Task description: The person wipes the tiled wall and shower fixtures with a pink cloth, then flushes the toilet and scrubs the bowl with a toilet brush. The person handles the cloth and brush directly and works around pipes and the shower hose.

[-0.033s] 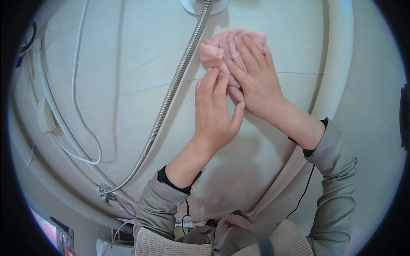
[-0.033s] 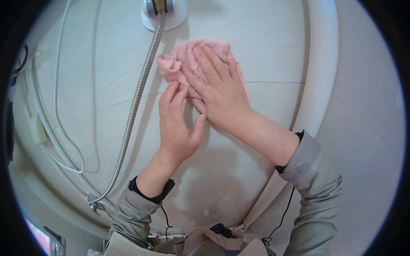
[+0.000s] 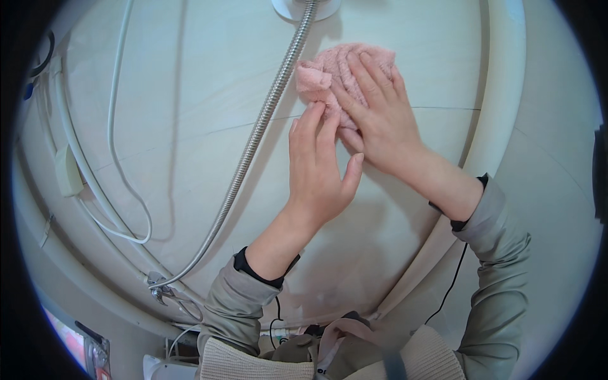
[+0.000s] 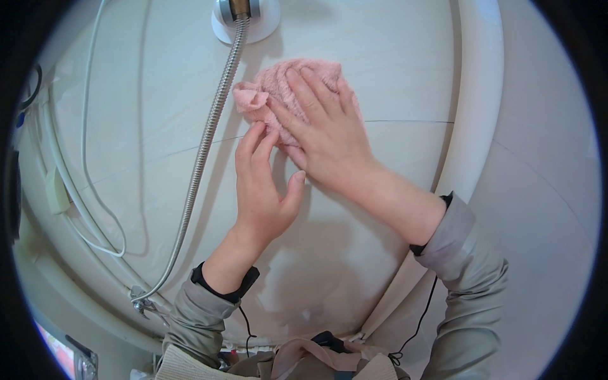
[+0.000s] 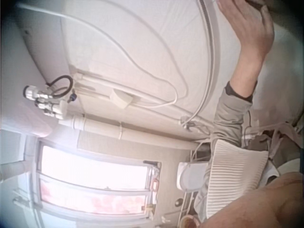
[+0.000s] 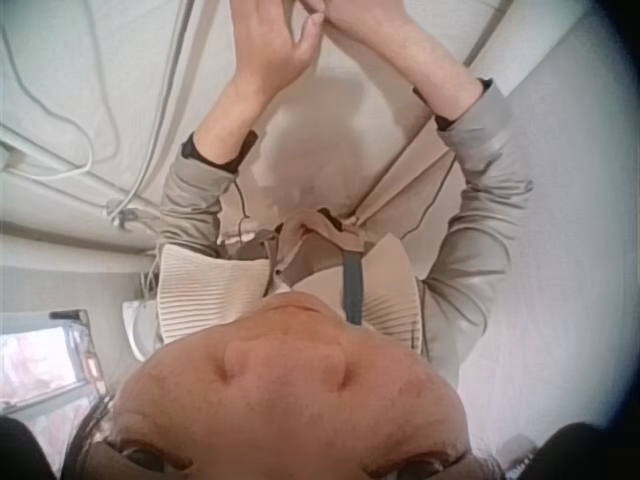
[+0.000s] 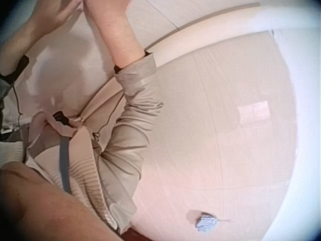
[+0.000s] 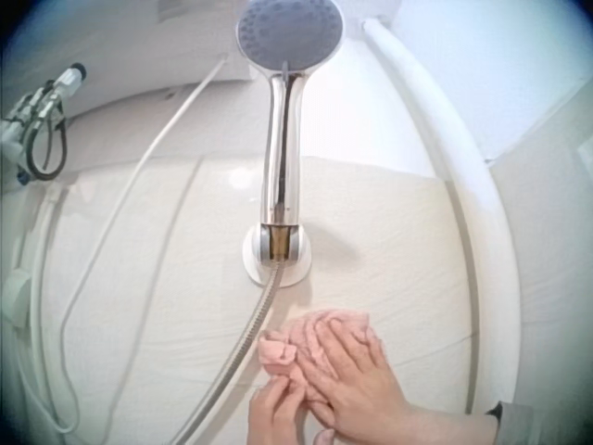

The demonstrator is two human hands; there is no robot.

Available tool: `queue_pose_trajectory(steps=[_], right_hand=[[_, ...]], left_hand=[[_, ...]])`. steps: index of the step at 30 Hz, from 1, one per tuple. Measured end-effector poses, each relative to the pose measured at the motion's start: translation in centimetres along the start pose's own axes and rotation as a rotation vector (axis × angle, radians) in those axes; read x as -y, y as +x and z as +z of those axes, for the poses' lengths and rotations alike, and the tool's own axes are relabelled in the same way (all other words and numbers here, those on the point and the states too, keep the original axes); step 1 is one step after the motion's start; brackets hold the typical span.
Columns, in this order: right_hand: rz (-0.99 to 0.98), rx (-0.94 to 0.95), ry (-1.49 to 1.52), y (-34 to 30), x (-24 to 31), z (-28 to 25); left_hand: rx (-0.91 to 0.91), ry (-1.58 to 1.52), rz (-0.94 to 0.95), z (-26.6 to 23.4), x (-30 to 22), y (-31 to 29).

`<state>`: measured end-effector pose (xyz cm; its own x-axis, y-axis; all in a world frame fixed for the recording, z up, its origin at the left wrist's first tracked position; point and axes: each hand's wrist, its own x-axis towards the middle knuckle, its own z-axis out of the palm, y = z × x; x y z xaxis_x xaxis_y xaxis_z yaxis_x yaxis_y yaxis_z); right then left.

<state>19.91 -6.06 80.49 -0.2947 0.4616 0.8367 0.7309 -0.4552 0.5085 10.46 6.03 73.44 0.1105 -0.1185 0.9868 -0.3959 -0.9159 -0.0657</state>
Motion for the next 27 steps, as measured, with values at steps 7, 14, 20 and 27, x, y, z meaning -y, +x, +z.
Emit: queue_pose_trajectory(steps=[7, 14, 20, 27], right_hand=[[0.308, -0.05, -0.064, 3.5, -4.0, -0.5], [0.081, -0.065, 0.056, -0.3, 2.5, 1.1], [0.055, -0.057, 0.085, -2.8, 1.8, 1.2], [0.321, -0.25, 0.035, -3.1, -3.5, 1.1]], left_hand=[[0.034, 0.049, 0.018, -1.4, 0.7, -1.2], [-0.022, 0.021, 0.04, -1.5, 1.4, -2.3], [0.055, -0.009, 0.04, -1.7, 1.4, -3.3], [0.134, -0.013, 0.018, -1.3, 1.2, -4.0]])
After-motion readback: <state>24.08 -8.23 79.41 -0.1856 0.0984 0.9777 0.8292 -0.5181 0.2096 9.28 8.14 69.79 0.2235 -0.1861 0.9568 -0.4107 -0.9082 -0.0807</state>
